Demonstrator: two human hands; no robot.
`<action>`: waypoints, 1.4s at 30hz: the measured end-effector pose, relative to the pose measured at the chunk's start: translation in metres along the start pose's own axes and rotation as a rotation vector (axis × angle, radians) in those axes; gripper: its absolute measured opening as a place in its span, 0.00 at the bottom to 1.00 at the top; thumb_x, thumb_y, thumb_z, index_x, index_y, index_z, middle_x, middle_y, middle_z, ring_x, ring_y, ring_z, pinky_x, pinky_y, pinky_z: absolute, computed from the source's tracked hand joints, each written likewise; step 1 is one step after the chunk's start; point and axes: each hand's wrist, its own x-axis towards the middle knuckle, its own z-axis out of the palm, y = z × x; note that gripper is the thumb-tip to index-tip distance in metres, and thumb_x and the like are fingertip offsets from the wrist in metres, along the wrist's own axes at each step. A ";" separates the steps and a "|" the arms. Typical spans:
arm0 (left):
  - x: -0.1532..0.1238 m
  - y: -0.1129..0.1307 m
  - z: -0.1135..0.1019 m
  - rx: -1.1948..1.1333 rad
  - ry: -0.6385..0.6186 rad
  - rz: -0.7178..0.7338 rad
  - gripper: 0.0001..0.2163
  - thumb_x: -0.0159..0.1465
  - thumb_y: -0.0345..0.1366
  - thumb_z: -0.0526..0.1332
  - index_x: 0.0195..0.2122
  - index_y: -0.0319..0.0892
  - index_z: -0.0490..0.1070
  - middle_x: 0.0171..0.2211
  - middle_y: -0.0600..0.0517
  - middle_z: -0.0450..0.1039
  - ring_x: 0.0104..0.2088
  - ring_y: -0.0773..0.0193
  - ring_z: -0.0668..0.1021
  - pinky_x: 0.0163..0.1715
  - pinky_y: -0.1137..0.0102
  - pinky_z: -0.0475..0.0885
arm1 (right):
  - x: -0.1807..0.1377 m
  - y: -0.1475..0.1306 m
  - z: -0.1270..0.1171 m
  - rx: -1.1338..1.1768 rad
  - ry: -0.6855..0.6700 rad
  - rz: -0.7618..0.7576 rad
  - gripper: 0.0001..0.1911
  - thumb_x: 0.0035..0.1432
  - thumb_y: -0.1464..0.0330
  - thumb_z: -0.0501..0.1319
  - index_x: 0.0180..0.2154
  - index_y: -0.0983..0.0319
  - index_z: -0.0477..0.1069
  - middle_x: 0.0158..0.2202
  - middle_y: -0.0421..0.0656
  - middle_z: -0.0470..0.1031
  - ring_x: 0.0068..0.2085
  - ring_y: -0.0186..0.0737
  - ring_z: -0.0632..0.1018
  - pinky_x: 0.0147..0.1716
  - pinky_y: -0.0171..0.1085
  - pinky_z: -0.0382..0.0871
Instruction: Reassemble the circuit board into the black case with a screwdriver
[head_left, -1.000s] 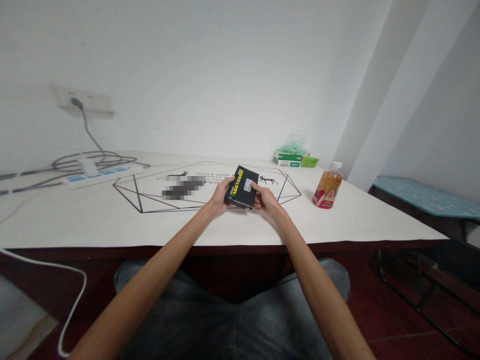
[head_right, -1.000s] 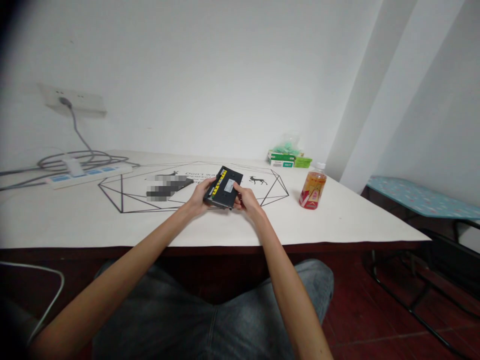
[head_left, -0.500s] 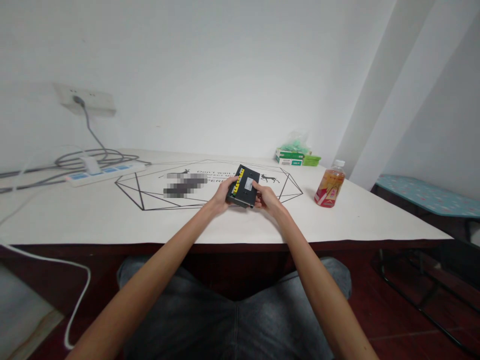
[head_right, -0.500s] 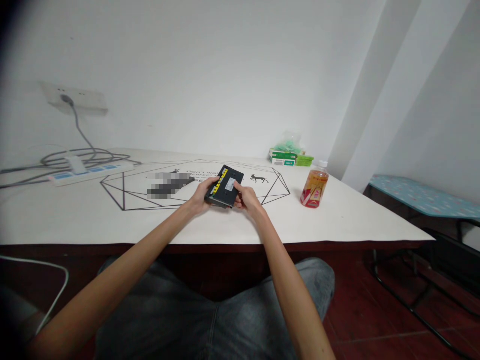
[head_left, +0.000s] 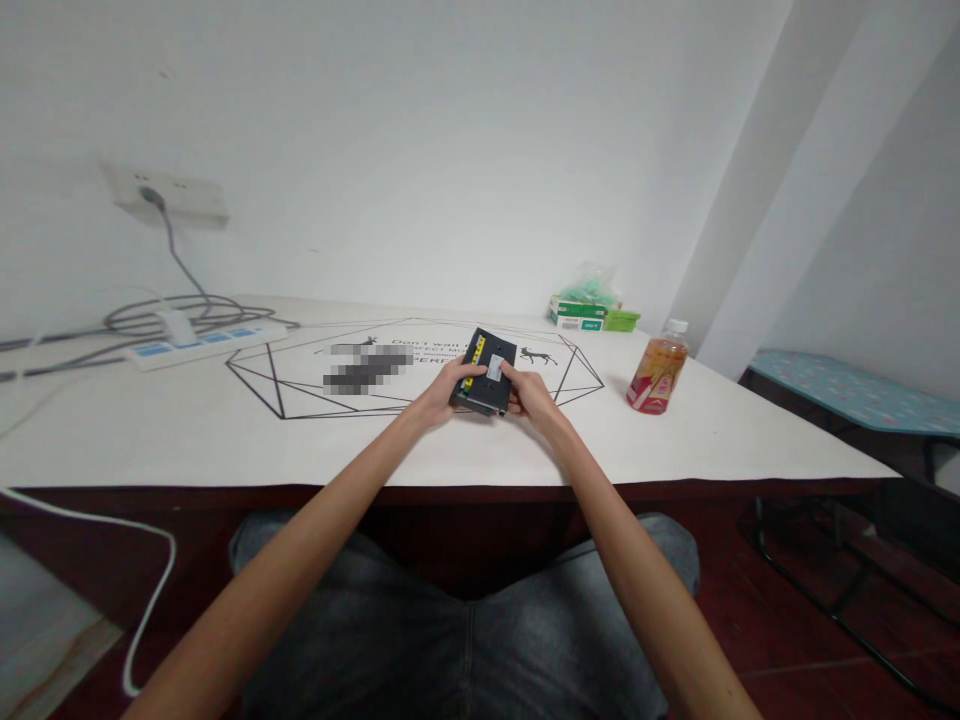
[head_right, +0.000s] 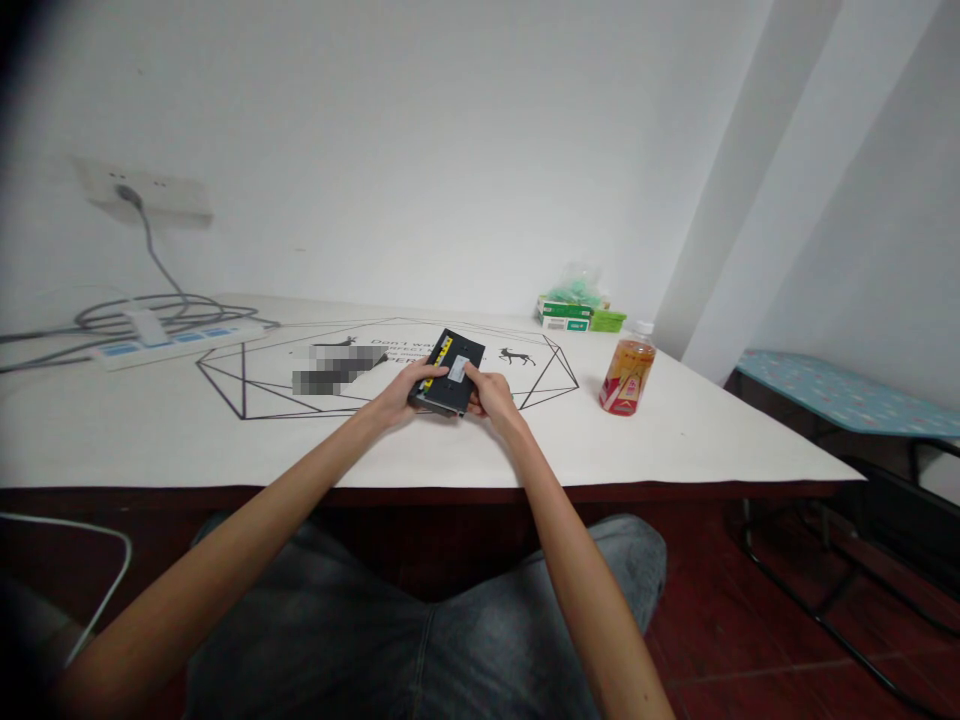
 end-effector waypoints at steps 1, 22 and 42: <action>0.000 0.000 0.000 -0.004 0.003 -0.003 0.17 0.52 0.32 0.69 0.44 0.39 0.73 0.32 0.44 0.81 0.26 0.53 0.82 0.25 0.55 0.81 | 0.000 0.000 0.000 0.000 0.003 0.003 0.29 0.60 0.52 0.64 0.18 0.57 0.52 0.11 0.31 0.50 0.13 0.25 0.53 0.12 0.29 0.41; 0.002 0.000 -0.003 -0.029 0.039 -0.129 0.10 0.56 0.32 0.64 0.39 0.35 0.75 0.28 0.41 0.81 0.26 0.51 0.82 0.26 0.53 0.82 | 0.002 0.003 0.000 -0.044 0.040 -0.047 0.30 0.57 0.49 0.66 0.20 0.56 0.52 0.12 0.30 0.48 0.13 0.25 0.52 0.12 0.30 0.42; 0.001 0.003 -0.003 -0.060 0.002 -0.223 0.11 0.60 0.32 0.62 0.44 0.34 0.74 0.33 0.37 0.82 0.32 0.47 0.84 0.29 0.51 0.82 | 0.001 0.002 -0.001 -0.031 0.095 0.016 0.27 0.62 0.54 0.63 0.20 0.57 0.53 0.12 0.31 0.51 0.13 0.25 0.54 0.11 0.29 0.42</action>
